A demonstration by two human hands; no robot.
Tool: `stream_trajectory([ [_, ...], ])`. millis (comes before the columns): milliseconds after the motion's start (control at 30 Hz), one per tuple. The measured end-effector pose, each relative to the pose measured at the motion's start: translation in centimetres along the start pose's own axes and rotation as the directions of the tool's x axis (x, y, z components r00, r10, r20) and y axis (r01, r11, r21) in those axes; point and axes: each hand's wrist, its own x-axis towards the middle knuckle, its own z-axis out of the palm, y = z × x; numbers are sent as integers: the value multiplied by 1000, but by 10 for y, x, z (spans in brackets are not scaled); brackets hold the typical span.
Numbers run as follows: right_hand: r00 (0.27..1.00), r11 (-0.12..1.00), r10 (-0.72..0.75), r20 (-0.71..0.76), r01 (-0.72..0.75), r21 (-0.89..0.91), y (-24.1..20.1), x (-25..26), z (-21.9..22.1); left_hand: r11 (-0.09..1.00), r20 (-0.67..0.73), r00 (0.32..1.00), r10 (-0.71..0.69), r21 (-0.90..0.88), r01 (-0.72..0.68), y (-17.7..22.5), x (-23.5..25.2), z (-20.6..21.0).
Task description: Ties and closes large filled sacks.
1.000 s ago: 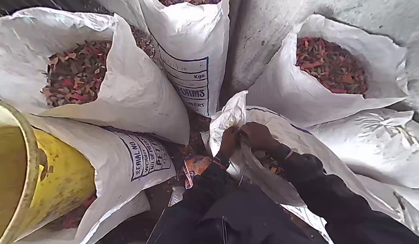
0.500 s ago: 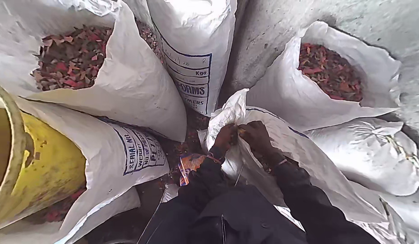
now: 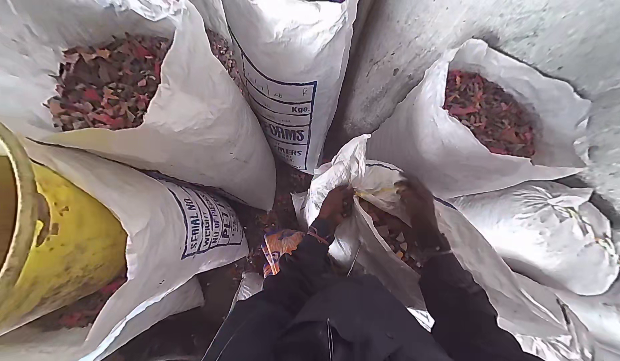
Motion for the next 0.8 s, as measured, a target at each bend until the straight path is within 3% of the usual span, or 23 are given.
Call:
stream_trajectory([
  [67,993,920,-70,92,100,-379,4,-13,13,1000,1,1000,-2,-16,2,0,-1,0],
  [133,970,812,-219,108,242,-531,5,-29,34,1000,10,1000,8,-5,-8,-3,-1,0],
  [200,963,807,-256,88,263,-528,-2,-36,53,1000,-1,1000,14,1,-14,-4,-4,1],
  [300,981,833,-179,69,189,-520,-13,-32,77,999,-67,998,1,36,2,1,-5,4],
  [400,991,883,-127,-53,88,-461,-19,-26,90,994,-97,995,-29,104,39,3,-4,7],
  [500,989,942,19,-149,-68,-329,-29,-18,99,991,-20,999,-30,128,32,6,-1,1],
  [567,974,948,28,-227,-97,-302,-31,-19,104,986,42,999,-9,166,2,4,0,-3],
  [600,961,946,11,-276,-99,-308,-30,-20,108,962,66,997,33,267,-50,1,1,-5],
  [633,943,939,-20,-331,-96,-330,-27,-18,112,895,97,990,99,426,-131,2,3,-7],
  [700,908,913,-37,-418,-139,-384,-25,-12,116,656,190,970,150,715,-242,13,0,-8],
  [800,869,866,-74,-490,-188,-464,-26,0,118,269,265,963,36,926,-265,34,-8,-14],
])
